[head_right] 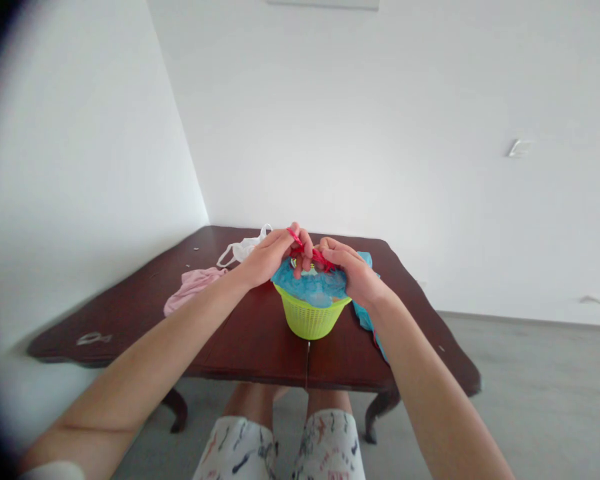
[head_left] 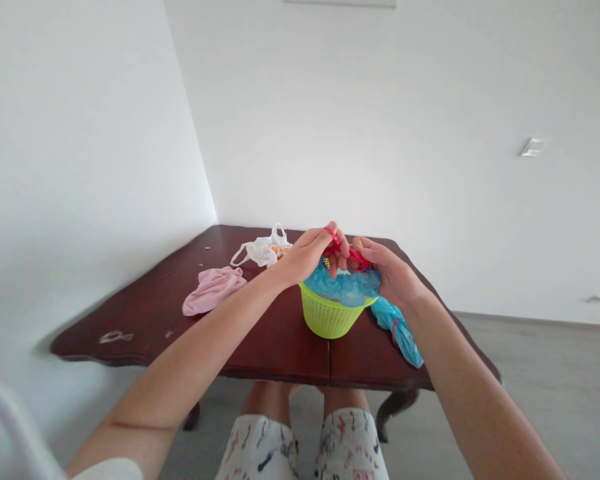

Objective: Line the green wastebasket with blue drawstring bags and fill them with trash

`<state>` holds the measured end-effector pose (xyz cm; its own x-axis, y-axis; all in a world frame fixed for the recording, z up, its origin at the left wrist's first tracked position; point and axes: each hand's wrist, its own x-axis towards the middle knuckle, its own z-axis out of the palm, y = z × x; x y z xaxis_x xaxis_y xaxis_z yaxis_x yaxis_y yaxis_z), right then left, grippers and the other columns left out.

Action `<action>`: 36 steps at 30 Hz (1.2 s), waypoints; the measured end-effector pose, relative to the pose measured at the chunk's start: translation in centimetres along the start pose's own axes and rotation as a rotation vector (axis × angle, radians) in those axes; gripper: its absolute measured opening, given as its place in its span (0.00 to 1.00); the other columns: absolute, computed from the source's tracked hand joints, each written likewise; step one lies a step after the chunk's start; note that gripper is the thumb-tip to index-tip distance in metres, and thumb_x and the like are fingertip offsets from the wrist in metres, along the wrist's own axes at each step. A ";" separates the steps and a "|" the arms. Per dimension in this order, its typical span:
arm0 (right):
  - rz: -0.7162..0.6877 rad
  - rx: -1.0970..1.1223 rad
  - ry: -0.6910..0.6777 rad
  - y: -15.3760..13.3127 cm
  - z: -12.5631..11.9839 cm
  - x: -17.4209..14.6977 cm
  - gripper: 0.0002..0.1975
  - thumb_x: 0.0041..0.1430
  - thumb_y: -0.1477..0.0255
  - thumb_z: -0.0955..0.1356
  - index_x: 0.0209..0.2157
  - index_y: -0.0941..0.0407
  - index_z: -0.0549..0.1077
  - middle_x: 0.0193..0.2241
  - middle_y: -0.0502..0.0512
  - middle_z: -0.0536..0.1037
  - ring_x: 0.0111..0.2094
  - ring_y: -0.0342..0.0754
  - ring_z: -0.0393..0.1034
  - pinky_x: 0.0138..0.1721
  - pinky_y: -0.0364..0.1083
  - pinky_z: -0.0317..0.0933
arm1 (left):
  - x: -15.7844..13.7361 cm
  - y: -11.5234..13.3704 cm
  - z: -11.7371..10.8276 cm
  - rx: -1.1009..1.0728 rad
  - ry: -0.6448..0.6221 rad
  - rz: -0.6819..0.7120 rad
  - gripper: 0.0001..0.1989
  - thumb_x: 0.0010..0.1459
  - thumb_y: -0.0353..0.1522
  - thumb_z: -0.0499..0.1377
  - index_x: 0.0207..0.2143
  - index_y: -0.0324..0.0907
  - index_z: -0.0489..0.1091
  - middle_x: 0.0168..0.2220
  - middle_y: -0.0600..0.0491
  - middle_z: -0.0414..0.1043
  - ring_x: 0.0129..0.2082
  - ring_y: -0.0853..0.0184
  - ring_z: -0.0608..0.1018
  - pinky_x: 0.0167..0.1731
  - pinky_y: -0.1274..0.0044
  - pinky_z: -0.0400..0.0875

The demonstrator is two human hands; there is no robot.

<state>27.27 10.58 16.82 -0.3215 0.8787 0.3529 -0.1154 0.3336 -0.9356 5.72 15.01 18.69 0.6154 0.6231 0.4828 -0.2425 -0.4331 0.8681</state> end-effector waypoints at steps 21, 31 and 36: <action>-0.346 -0.462 0.327 0.1 -2.7 -2.9 0.15 0.71 0.66 0.80 0.54 0.50 0.81 0.40 0.52 0.80 0.40 0.51 0.76 0.42 0.52 0.71 | -0.9 -1.3 -0.4 0.110 0.072 0.123 0.41 0.80 0.68 0.55 0.38 0.42 0.83 0.35 0.45 0.85 0.33 0.63 0.83 0.38 0.73 0.80; -0.262 -0.117 0.334 -1.2 -2.8 -4.1 0.15 0.65 0.67 0.83 0.52 0.47 0.84 0.42 0.51 0.81 0.40 0.48 0.75 0.38 0.46 0.71 | -1.0 -1.5 -0.6 0.152 0.012 0.164 0.40 0.82 0.65 0.53 0.39 0.42 0.84 0.44 0.42 0.88 0.44 0.59 0.86 0.50 0.69 0.80; -0.298 -0.027 0.571 -0.3 -4.7 -3.7 0.13 0.60 0.70 0.83 0.46 0.48 0.85 0.36 0.47 0.76 0.30 0.42 0.68 0.31 0.42 0.65 | -1.3 -1.5 -1.7 0.221 0.076 0.179 0.43 0.83 0.66 0.48 0.29 0.44 0.74 0.54 0.39 0.88 0.57 0.52 0.85 0.66 0.62 0.76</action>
<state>32.88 8.79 15.86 0.2722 0.7882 0.5519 -0.0962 0.5930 -0.7994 3.98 16.00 16.94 0.5176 0.5671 0.6407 -0.1683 -0.6667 0.7261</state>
